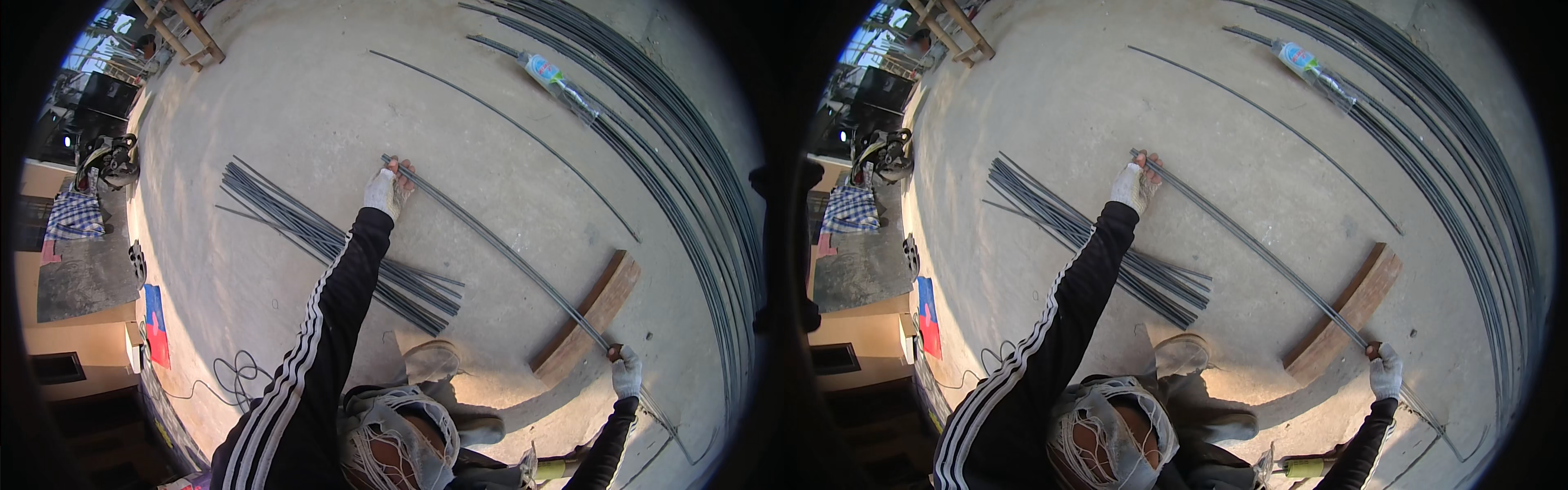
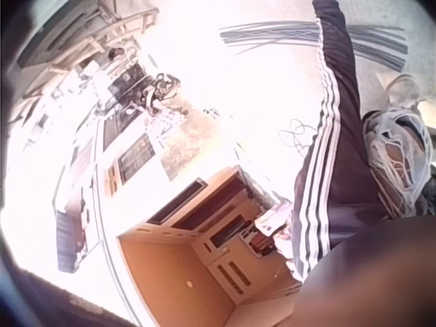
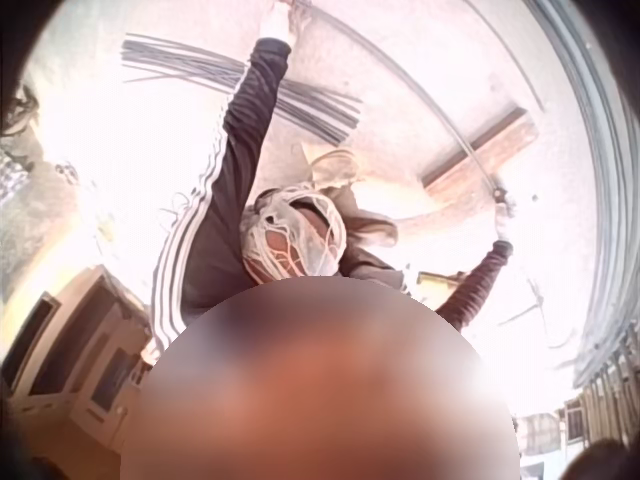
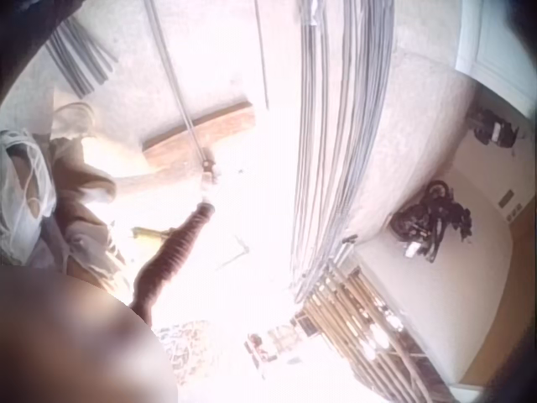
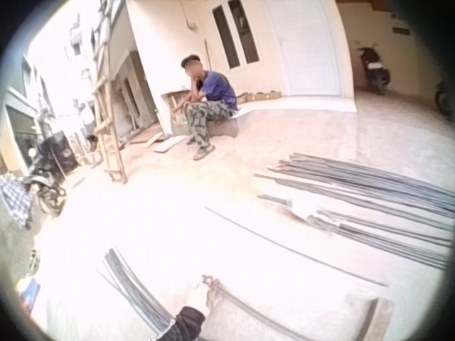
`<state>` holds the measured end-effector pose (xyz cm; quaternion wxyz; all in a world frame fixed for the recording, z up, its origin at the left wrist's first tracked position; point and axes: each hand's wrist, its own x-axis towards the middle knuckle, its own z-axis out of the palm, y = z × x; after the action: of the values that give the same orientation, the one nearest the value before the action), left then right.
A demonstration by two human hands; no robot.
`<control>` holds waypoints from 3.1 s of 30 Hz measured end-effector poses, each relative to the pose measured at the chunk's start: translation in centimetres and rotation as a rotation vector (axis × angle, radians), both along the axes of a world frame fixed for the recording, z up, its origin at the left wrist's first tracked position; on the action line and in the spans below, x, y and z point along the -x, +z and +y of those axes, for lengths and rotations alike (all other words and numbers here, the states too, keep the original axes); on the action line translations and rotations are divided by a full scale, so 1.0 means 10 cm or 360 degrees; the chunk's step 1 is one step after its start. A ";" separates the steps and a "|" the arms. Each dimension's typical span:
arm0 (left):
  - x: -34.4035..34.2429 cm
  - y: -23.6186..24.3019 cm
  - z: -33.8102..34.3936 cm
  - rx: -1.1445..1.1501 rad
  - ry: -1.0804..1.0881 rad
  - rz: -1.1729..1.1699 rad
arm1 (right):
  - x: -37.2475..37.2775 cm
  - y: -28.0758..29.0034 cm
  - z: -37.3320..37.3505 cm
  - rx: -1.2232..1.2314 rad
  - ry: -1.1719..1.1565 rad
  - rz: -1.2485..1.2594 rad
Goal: The person measures and cuts metal rods using an angle grinder. They align rods against a wooden block, cut them with the grinder, and stack the cut pieces on the floor.
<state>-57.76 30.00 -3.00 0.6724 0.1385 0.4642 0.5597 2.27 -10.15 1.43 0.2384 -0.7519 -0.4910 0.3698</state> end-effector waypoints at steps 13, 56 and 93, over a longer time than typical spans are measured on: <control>0.06 -0.04 0.02 -0.0050 0.0008 0.0059 | 0.03 -0.02 0.01 0.0088 -0.0021 -0.0100; -0.65 1.02 -0.88 -0.1931 -0.1239 0.2544 | 2.22 0.63 -0.27 -0.0631 0.0077 -0.0517; -2.64 2.09 -0.65 -0.3581 -0.1889 0.2046 | 2.21 1.89 0.36 -0.1391 -0.0331 -0.0962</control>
<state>-31.36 23.51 17.91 0.0130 0.9863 -0.1268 0.1051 -19.81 -6.53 20.35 0.4124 -0.7001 -0.5689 -0.1271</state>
